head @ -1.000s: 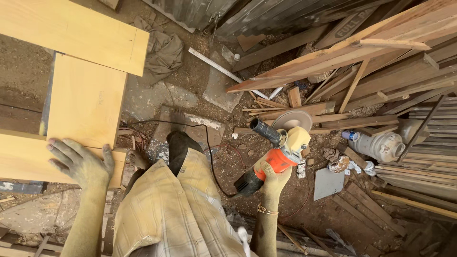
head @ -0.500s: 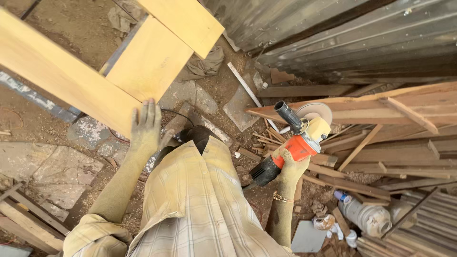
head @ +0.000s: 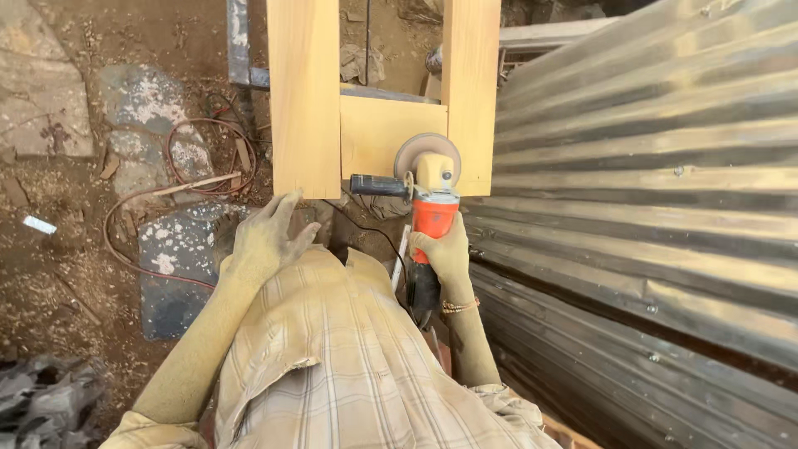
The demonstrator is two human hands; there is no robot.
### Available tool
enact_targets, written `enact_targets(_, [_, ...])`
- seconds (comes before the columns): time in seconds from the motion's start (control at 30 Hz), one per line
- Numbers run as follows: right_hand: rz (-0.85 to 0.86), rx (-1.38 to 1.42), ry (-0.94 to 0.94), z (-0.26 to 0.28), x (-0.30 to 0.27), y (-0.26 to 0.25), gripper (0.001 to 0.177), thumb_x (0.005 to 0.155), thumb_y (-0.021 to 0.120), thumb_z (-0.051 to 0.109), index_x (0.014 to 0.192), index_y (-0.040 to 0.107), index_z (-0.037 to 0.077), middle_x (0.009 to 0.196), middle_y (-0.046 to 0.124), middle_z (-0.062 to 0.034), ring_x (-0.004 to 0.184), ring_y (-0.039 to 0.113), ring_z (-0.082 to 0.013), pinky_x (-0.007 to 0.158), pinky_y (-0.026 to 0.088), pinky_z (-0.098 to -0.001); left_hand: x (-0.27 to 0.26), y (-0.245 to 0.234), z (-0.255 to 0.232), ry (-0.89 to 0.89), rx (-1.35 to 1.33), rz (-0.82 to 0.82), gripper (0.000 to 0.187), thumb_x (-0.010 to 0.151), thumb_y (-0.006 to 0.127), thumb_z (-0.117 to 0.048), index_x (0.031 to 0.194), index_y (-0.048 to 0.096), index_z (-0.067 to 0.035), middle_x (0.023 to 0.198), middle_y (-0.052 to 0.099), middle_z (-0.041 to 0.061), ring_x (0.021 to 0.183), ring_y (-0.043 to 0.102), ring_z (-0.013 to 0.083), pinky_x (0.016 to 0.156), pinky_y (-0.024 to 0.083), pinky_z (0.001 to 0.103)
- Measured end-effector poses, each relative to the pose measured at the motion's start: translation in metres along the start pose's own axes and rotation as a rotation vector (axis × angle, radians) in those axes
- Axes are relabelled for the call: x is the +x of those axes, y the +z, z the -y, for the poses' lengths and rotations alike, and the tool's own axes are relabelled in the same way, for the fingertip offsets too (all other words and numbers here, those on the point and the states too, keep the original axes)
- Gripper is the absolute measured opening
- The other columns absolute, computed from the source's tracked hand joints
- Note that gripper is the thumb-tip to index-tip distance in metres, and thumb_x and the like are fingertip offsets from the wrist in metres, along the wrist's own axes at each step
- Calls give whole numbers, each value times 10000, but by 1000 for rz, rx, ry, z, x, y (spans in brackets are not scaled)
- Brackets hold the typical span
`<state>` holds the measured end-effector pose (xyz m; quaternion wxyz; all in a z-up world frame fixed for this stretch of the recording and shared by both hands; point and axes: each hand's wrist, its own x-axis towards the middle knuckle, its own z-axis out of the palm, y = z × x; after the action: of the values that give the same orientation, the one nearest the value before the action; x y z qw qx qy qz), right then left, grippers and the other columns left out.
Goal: The person uses an angle grinder with a sanding disc to smooth the surfaces and edges of a wooden frame. They move the tool along the frame's length and corners, generating sawdust, and briefly reposition the frame to access different areas.
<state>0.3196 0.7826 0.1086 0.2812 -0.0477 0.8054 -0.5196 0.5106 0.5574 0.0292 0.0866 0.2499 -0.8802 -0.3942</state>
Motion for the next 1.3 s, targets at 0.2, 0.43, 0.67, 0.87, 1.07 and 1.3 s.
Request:
enact_targets(0.2, [456,-345,-228,20,64,29,532,688,868,57,1128,571,22,885,714,-69,709,688,-130,647,558,-300,25,14,-43,-157,272,-19,616,801,788,-321,1296,559,-34,1157,646,194,926,709,374,777,572,492])
enact_targets(0.43, [695,-272,20,25,104,48,451,715,806,95,1081,550,30,806,667,-51,613,659,-135,574,560,-313,61,27,-26,-225,518,117,314,764,761,-132,1025,593,-87,919,702,138,882,737,341,738,586,458])
enact_targets(0.67, [690,-203,-73,30,161,77,480,750,832,99,1122,537,28,825,668,-63,626,663,-145,585,555,-312,133,8,-1,-87,594,182,458,739,768,-97,1155,579,-67,917,706,138,819,751,328,640,590,461])
enact_targets(0.87, [656,46,102,34,205,101,429,960,672,410,1134,538,42,800,666,-87,564,640,-156,492,536,-322,186,-1,22,-31,642,150,251,831,713,-70,1062,622,-34,882,734,160,845,754,336,674,590,468])
enact_targets(1.07, [745,-188,-218,3,193,84,555,1039,615,554,1243,605,38,1025,731,-74,866,680,-140,777,560,-314,136,9,-2,-221,563,179,215,823,686,-45,1029,628,-26,863,730,182,825,750,353,652,592,489])
enact_targets(1.3, [786,-473,-159,4,148,62,589,959,539,602,1086,633,35,922,741,-132,824,724,-205,771,555,-348,67,20,-28,-306,520,123,235,803,699,-58,1022,617,-32,862,723,187,824,753,365,677,599,478])
